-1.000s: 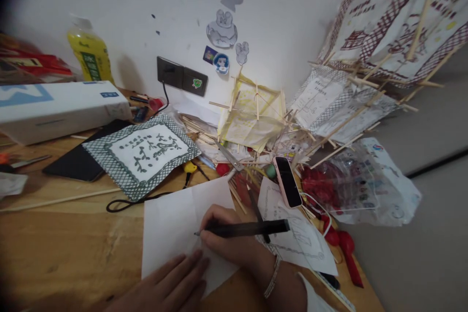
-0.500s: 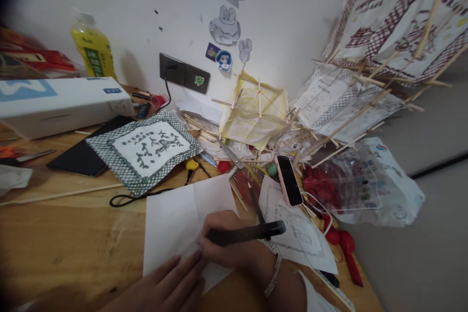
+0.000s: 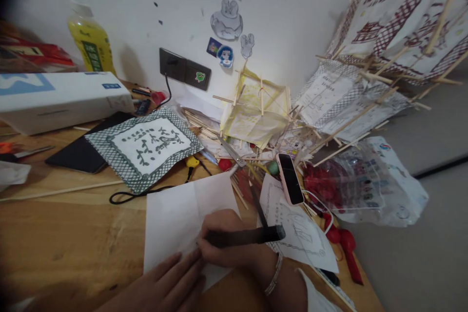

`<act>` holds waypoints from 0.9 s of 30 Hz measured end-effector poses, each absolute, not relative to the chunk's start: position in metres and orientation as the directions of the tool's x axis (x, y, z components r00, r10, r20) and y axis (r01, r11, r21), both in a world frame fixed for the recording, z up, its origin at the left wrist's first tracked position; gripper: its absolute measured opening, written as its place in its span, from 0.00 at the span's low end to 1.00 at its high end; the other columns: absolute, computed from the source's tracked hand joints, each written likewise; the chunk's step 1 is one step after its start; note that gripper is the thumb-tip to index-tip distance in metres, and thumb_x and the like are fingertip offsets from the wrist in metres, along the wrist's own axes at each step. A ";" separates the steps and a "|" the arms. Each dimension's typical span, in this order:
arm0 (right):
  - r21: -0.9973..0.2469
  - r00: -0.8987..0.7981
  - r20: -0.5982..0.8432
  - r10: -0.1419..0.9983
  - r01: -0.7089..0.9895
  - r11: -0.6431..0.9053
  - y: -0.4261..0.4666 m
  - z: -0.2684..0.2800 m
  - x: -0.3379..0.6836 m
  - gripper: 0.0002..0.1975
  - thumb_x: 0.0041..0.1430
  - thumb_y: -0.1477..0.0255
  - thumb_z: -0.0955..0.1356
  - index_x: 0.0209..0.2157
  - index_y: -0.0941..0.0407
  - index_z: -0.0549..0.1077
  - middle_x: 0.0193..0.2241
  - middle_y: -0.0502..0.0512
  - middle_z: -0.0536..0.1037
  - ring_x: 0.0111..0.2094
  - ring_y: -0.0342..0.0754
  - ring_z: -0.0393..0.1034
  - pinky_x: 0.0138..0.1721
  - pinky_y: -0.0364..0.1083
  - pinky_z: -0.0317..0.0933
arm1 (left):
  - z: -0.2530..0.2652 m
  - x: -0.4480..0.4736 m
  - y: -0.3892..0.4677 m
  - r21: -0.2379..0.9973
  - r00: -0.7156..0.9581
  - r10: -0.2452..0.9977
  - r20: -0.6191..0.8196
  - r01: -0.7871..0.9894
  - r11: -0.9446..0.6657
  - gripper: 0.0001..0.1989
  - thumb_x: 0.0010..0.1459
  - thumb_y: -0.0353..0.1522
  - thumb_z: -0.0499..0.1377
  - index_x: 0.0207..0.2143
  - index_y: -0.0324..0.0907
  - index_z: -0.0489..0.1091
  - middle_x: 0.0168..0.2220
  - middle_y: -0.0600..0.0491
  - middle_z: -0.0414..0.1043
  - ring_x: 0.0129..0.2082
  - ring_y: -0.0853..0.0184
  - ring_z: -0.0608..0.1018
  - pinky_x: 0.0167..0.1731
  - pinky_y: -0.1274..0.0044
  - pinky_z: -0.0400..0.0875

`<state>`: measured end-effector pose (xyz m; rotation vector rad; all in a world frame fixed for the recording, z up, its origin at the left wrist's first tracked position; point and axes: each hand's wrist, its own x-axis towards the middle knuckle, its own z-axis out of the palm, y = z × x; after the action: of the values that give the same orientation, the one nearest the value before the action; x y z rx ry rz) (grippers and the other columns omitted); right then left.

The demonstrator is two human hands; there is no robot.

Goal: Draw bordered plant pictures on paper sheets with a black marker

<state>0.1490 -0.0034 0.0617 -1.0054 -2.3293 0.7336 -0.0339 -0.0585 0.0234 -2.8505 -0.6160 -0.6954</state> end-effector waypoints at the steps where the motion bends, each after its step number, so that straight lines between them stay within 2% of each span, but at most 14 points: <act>1: -0.645 -0.607 0.224 0.762 0.494 0.583 -0.003 0.061 0.149 0.09 0.53 0.72 0.63 0.21 0.54 0.66 0.19 0.48 0.71 0.23 0.43 0.66 0.29 0.42 0.61 | 0.024 -0.034 -0.058 -0.044 0.801 0.357 0.480 0.429 -0.902 0.13 0.64 0.27 0.49 0.41 0.36 0.73 0.44 0.44 0.76 0.43 0.59 0.77 0.42 0.71 0.66; 6: -0.654 -0.596 0.230 0.769 0.490 0.576 -0.003 0.061 0.150 0.07 0.51 0.74 0.63 0.20 0.54 0.65 0.19 0.48 0.71 0.24 0.43 0.66 0.29 0.42 0.60 | 0.027 -0.035 -0.060 -0.021 0.798 0.363 0.481 0.424 -0.905 0.13 0.63 0.27 0.50 0.42 0.36 0.74 0.45 0.43 0.76 0.44 0.57 0.76 0.42 0.69 0.66; 14: -0.675 -0.583 0.195 0.789 0.504 0.539 -0.003 0.061 0.149 0.07 0.50 0.74 0.63 0.20 0.54 0.64 0.19 0.48 0.70 0.24 0.43 0.66 0.28 0.41 0.59 | 0.024 -0.033 -0.057 -0.058 0.788 0.347 0.509 0.434 -0.899 0.13 0.64 0.28 0.50 0.40 0.36 0.74 0.44 0.44 0.76 0.43 0.59 0.76 0.42 0.71 0.65; 18: -0.660 -0.574 0.185 0.798 0.529 0.533 -0.003 0.060 0.150 0.06 0.49 0.75 0.64 0.20 0.55 0.64 0.19 0.48 0.70 0.24 0.43 0.66 0.27 0.41 0.59 | 0.027 -0.035 -0.059 -0.063 0.807 0.353 0.473 0.431 -0.900 0.12 0.64 0.29 0.50 0.42 0.36 0.73 0.45 0.43 0.75 0.45 0.59 0.75 0.42 0.71 0.65; 27: -0.687 -0.576 0.146 0.804 0.526 0.501 -0.003 0.063 0.150 0.06 0.47 0.77 0.63 0.20 0.55 0.63 0.19 0.47 0.68 0.24 0.43 0.64 0.27 0.40 0.57 | 0.028 -0.035 -0.055 -0.092 0.793 0.332 0.511 0.434 -0.896 0.12 0.64 0.29 0.49 0.40 0.38 0.73 0.43 0.48 0.77 0.43 0.61 0.76 0.42 0.72 0.65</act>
<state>0.1502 -0.0026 0.0629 -1.0952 -2.2958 0.8282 -0.0349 -0.0554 0.0279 -2.7788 -0.6001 -0.7352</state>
